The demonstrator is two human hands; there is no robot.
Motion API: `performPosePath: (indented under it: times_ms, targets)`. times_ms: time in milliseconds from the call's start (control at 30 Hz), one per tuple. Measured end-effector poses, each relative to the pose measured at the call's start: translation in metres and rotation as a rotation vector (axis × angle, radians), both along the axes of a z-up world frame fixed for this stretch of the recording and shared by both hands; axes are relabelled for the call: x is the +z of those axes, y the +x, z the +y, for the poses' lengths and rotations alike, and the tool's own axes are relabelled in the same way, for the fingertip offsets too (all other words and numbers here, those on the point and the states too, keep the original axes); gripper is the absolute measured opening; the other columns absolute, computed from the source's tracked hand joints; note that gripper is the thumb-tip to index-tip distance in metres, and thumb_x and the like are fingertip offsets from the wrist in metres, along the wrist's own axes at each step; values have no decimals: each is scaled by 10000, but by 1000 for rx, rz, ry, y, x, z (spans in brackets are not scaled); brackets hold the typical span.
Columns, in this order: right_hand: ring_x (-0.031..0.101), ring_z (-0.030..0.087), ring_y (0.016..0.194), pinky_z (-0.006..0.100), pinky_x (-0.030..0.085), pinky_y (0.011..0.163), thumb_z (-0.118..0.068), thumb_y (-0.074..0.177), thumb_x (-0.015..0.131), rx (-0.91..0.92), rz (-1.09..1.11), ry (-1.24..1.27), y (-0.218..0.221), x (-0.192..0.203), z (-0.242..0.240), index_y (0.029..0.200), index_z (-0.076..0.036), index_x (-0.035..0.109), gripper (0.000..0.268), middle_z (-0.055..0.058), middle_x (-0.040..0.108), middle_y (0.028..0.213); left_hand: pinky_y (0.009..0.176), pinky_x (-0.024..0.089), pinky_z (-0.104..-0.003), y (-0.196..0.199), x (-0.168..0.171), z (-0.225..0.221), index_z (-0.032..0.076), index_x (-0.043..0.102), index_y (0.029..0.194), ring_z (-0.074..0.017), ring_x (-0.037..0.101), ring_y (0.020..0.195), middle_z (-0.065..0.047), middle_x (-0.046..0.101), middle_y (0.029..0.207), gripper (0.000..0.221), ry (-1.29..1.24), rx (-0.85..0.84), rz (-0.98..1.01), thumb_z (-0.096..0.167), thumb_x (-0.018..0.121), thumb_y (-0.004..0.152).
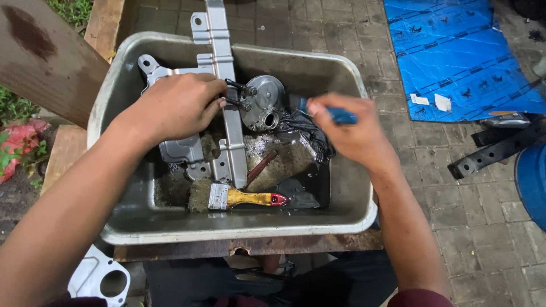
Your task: Cleaning a metal automotive component in a basin using a brush, scraper, and cloth
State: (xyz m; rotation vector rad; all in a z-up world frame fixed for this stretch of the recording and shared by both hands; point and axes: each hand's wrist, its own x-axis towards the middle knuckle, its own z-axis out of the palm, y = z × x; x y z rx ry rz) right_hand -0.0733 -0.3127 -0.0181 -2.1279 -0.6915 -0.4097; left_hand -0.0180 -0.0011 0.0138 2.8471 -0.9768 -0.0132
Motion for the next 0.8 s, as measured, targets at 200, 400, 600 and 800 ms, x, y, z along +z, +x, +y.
performPosePath:
  times_ms: [200,400,600,800]
  targets:
    - [617,232,549,315,478,579,-116,1034,651,-44,8,-63,0,3,3,930,-88,776,165,90,662,616,761,621,-486,0,1,1,51,758,1125,-351,760,870,-125,765,991,246,4,-4,-3,172,591,992]
    - [596,217,530,372,489,561,-127,979,665,-47,106,-116,-7,3,9,794,-127,730,195,119,633,561,768,615,-518,0,1,2,55,756,1110,-370,758,877,-134,763,998,244,-6,-13,4,176,593,977]
    - [531,209,425,269,449,499,-81,924,649,-27,104,-129,-1,-2,-13,652,-178,687,291,21,539,451,772,612,-546,2,-3,4,51,751,1096,-391,757,863,-142,756,986,246,10,-36,-21,198,594,974]
    - [571,231,443,383,528,519,-61,783,598,257,569,-243,-6,24,11,640,-66,677,163,138,605,439,795,609,-541,-1,2,3,55,741,1114,-387,756,899,-142,754,1004,246,18,-32,-1,181,568,995]
